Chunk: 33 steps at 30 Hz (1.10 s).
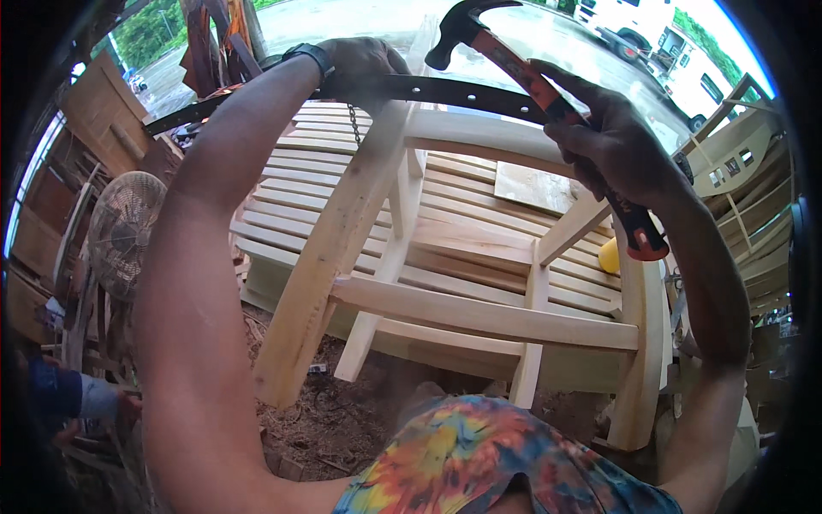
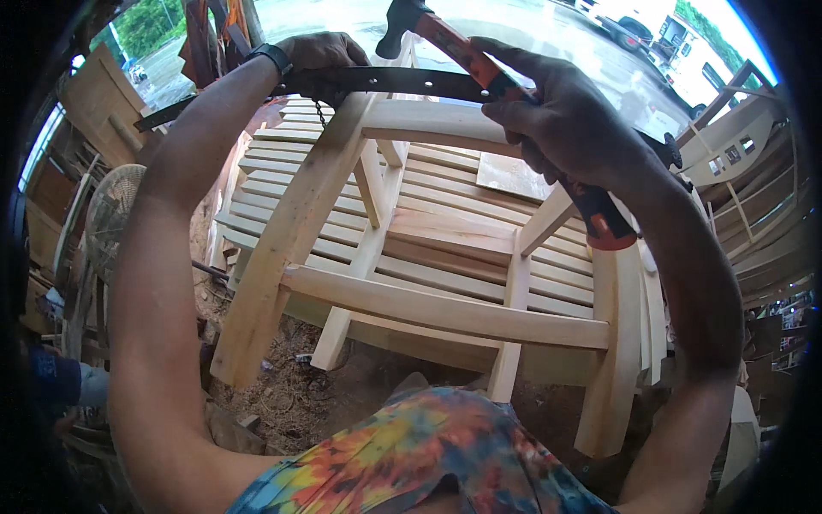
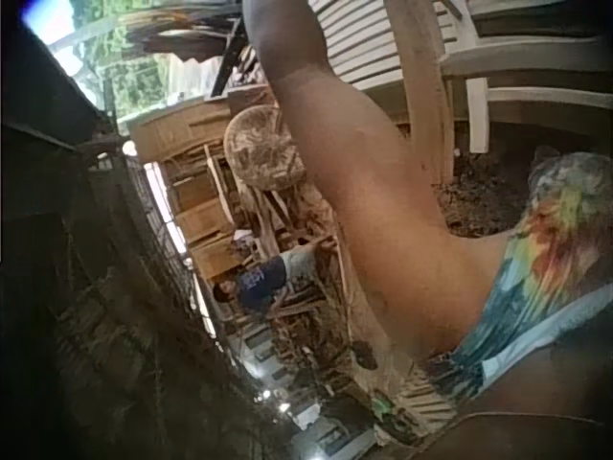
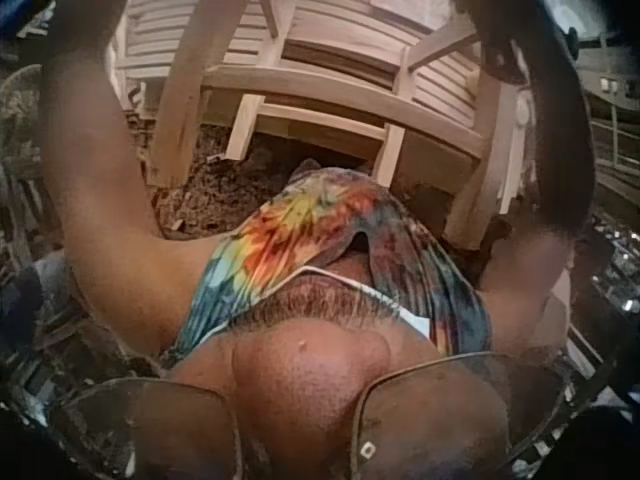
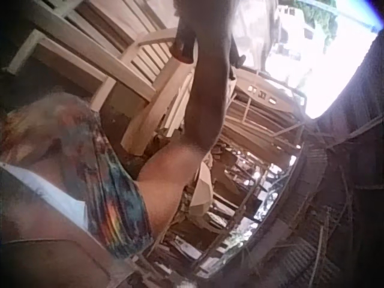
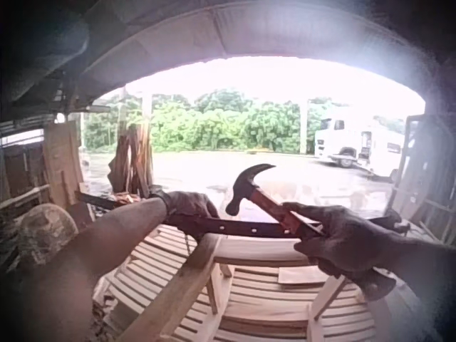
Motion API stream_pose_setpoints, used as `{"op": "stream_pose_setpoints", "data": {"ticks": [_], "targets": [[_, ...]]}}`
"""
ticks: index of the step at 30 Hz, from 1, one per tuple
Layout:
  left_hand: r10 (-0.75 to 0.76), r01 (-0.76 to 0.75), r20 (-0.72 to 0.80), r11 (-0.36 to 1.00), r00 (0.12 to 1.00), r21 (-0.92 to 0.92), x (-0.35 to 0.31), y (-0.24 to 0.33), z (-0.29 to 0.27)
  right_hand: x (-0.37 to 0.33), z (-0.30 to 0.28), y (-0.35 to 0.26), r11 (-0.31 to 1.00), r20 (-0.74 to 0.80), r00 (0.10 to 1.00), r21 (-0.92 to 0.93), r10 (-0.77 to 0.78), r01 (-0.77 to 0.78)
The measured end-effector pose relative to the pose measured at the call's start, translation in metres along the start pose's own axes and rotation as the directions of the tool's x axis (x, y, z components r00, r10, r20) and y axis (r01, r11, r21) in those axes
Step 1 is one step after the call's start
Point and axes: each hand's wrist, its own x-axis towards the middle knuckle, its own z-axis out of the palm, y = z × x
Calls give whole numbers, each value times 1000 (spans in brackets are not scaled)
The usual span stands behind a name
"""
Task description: The person assembles a wooden chair by clamping the wooden frame with a bar clamp and hammering the joints into place with a hammer.
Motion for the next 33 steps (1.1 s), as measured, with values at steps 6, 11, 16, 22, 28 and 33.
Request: {"op": "stream_pose_setpoints", "data": {"ticks": [6,11,16,22,28,33], "targets": [[159,-161,28,971,987,176,-6,-6,2,6,1,-7,997,-52,998,-70,-18,14],[231,-214,-158,970,960,115,-13,-3,-2,-12,2,-18,999,-21,999,16,-50,51],[453,-418,-631,882,630,217,-54,27,45,-26,8,-5,1000,-86,996,3,-13,13],[318,-286,-717,943,621,171,-75,14,129,-38,13,10,994,-37,997,-88,-71,67],[236,-139,-860,971,451,193,-67,21,144,-31,22,14,977,-16,994,-187,-105,100],[266,-194,-848,961,458,196,-68,8,141,-26,26,16,950,-33,987,-277,-159,144]]}}
